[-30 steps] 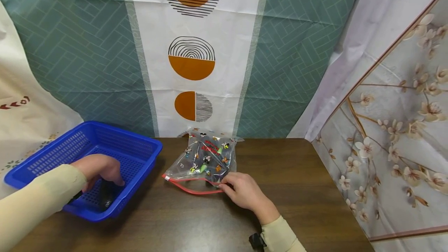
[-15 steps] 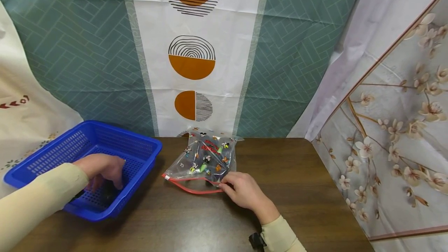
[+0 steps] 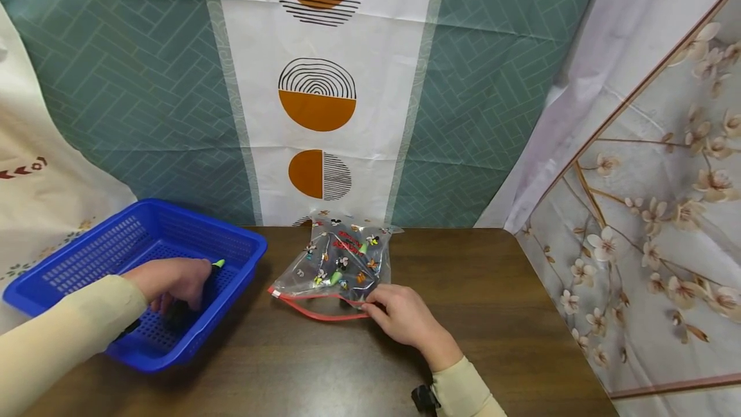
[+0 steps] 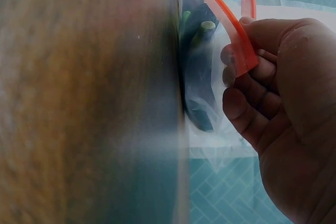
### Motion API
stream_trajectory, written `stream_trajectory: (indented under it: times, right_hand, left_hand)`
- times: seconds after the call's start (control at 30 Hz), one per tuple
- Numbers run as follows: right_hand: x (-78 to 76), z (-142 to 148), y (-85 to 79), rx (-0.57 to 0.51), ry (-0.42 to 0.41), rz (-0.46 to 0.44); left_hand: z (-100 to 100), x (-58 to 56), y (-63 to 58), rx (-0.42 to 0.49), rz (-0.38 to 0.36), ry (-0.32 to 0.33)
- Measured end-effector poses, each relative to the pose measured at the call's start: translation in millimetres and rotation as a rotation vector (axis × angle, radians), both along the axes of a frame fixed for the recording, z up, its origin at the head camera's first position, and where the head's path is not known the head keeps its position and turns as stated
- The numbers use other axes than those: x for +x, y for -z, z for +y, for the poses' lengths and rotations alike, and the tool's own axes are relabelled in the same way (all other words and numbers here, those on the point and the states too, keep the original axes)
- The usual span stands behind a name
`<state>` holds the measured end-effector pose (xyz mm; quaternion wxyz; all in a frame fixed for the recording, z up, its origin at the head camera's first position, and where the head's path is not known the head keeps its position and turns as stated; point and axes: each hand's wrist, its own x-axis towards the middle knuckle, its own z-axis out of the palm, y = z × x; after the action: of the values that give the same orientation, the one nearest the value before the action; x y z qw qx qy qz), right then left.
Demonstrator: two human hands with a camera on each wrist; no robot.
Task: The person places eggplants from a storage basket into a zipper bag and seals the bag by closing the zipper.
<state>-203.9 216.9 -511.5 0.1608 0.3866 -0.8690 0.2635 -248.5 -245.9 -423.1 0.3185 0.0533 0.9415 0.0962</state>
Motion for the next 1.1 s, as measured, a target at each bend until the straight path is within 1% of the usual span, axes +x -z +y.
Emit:
stream_trajectory:
  times: [0.17,0.33,0.43,0.53,0.77,0.9,1.1]
  right_hand:
    - [-0.4,-1,0.1,0.003,-0.002,0.001]
    - [-1.6,-1,0.8,0.013,0.003,0.004]
    - [-1.5,-1,0.6,0.006,0.0,0.002]
    - [-1.6,-1,1.1,0.002,-0.002,0.0]
    - [-1.8,-1,1.3,0.007,0.003,0.012]
    - [-1.2,-1,0.3,0.011,0.012,-0.004]
    - [0.4,-2,-1.6,0.017,0.024,-0.036]
  left_hand:
    - [-6,2.2,0.1,0.031,0.009,-0.026]
    - [-14,4.9,-2.5,0.089,-0.014,-0.054]
    - [-16,5.1,-5.0,0.094,-0.008,-0.059]
    - [-18,4.4,-8.1,0.1,0.003,-0.065]
    - [-23,7.0,-17.6,0.157,0.01,-0.082]
    - [-25,9.4,-23.5,0.21,0.025,-0.087]
    - [-22,13.8,-33.1,0.306,0.038,-0.095]
